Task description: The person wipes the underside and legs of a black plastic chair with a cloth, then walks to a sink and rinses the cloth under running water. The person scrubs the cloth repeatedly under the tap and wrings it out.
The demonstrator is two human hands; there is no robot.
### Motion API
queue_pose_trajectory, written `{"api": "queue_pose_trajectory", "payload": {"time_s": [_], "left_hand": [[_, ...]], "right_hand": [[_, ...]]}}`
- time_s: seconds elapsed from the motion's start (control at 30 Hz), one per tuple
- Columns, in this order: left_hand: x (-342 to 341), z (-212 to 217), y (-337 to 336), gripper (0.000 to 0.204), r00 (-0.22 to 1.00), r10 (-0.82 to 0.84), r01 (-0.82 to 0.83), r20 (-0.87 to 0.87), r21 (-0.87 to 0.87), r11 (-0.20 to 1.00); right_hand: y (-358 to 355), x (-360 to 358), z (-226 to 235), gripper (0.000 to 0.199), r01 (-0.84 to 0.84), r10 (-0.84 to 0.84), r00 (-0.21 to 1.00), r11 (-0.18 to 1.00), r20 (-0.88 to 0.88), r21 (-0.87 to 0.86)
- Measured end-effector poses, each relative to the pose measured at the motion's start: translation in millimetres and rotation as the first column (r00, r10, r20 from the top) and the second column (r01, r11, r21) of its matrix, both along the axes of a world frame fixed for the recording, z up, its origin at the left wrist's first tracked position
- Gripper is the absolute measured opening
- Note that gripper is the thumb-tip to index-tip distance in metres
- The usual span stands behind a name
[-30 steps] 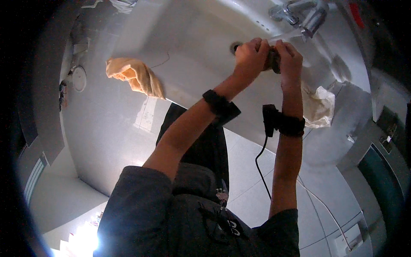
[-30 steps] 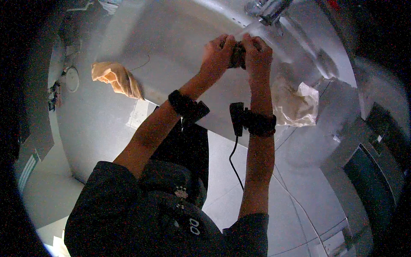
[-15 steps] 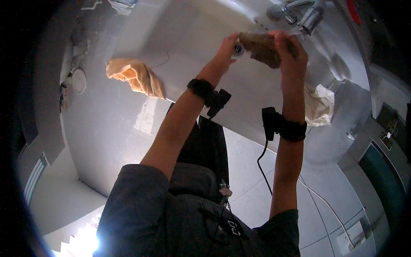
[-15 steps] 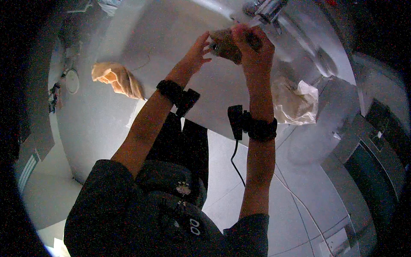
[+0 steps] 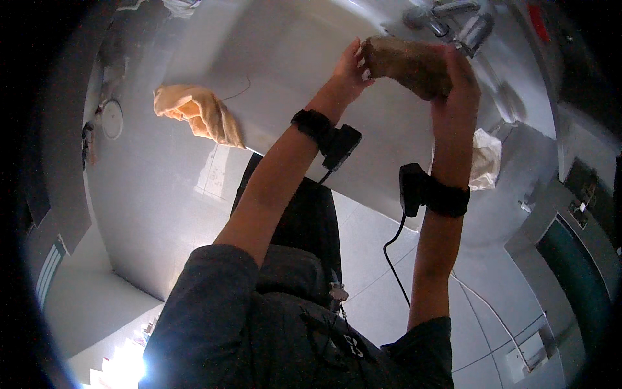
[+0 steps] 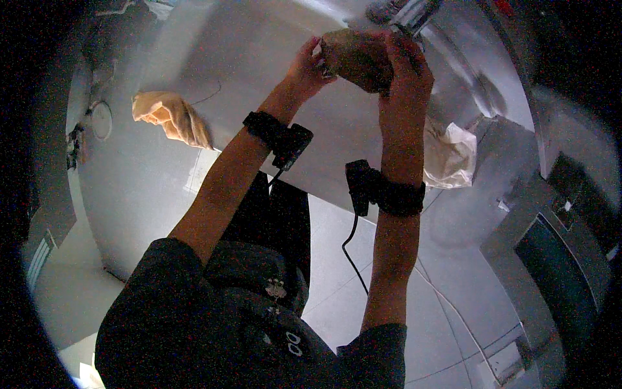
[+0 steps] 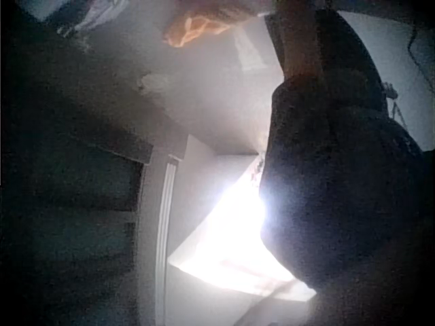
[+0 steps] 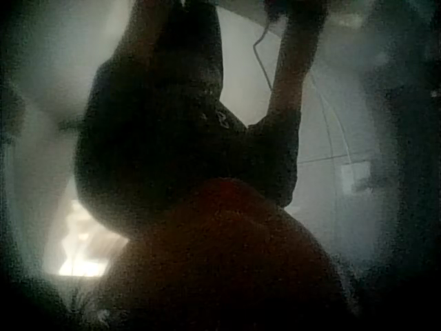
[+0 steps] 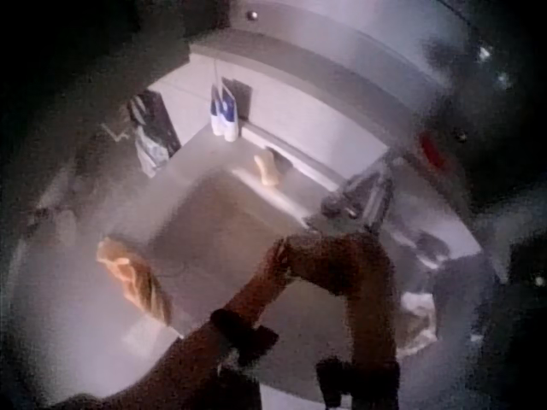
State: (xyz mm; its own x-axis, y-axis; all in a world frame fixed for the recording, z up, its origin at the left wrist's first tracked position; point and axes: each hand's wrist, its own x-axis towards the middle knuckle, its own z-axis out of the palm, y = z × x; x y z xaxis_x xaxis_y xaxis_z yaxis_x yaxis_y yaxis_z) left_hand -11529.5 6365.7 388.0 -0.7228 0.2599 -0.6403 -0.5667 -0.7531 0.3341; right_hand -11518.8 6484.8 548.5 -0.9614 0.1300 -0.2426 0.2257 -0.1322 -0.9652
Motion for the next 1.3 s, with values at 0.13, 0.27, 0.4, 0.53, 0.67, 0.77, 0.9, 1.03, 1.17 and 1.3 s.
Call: {"api": "queue_pose_trajectory", "payload": {"time_s": [0.13,0.27,0.4,0.53,0.67,0.77,0.9,1.03,1.17,1.3], "left_hand": [[-6,8,0,0.054,0.999,0.027,-0.029,0.018,0.097,0.995],[-10,6,-6,0.056,1.000,-0.018,0.019,-0.011,0.116,0.993],[-11,15,-7,0.059,0.991,-0.132,0.128,0.025,0.127,0.984],[-9,16,1,0.058,0.980,-0.135,0.181,-0.144,0.385,0.905],[-7,56,14,0.051,0.991,-0.079,0.118,-0.112,0.405,0.907],[-5,61,26,0.045,0.993,-0.028,0.077,-0.117,0.437,0.896],[-3,64,38,0.039,0.983,-0.012,0.083,-0.182,0.389,0.918],[2,65,39,0.034,0.994,0.055,-0.027,-0.093,0.281,0.959],[4,69,45,0.024,0.982,0.187,-0.185,0.008,0.209,0.960],[7,32,50,0.020,0.797,-0.410,-0.128,-0.443,-0.788,0.602]], "right_hand": [[23,-9,-32,0.025,0.051,-0.048,0.997,0.997,-0.052,0.063],[12,-12,-16,0.022,0.297,-0.213,0.940,0.896,0.266,-0.330],[22,-12,-19,0.020,0.241,-0.158,0.953,0.910,0.257,-0.336],[26,-17,-21,0.021,0.306,-0.215,0.909,0.926,0.357,-0.223],[24,-20,-37,0.032,0.312,-0.326,0.945,0.893,-0.010,0.324],[4,-8,-57,0.041,0.355,0.032,0.917,0.387,-0.397,0.851],[-18,8,-54,0.045,0.369,0.229,0.881,0.220,-0.415,0.903],[-18,8,-50,0.038,0.218,0.188,0.932,0.389,-0.309,0.895],[-12,-1,-61,0.031,0.176,0.227,0.936,0.365,-0.271,0.914],[-13,-5,-62,0.029,0.163,0.261,0.925,0.383,-0.276,0.909]]}}
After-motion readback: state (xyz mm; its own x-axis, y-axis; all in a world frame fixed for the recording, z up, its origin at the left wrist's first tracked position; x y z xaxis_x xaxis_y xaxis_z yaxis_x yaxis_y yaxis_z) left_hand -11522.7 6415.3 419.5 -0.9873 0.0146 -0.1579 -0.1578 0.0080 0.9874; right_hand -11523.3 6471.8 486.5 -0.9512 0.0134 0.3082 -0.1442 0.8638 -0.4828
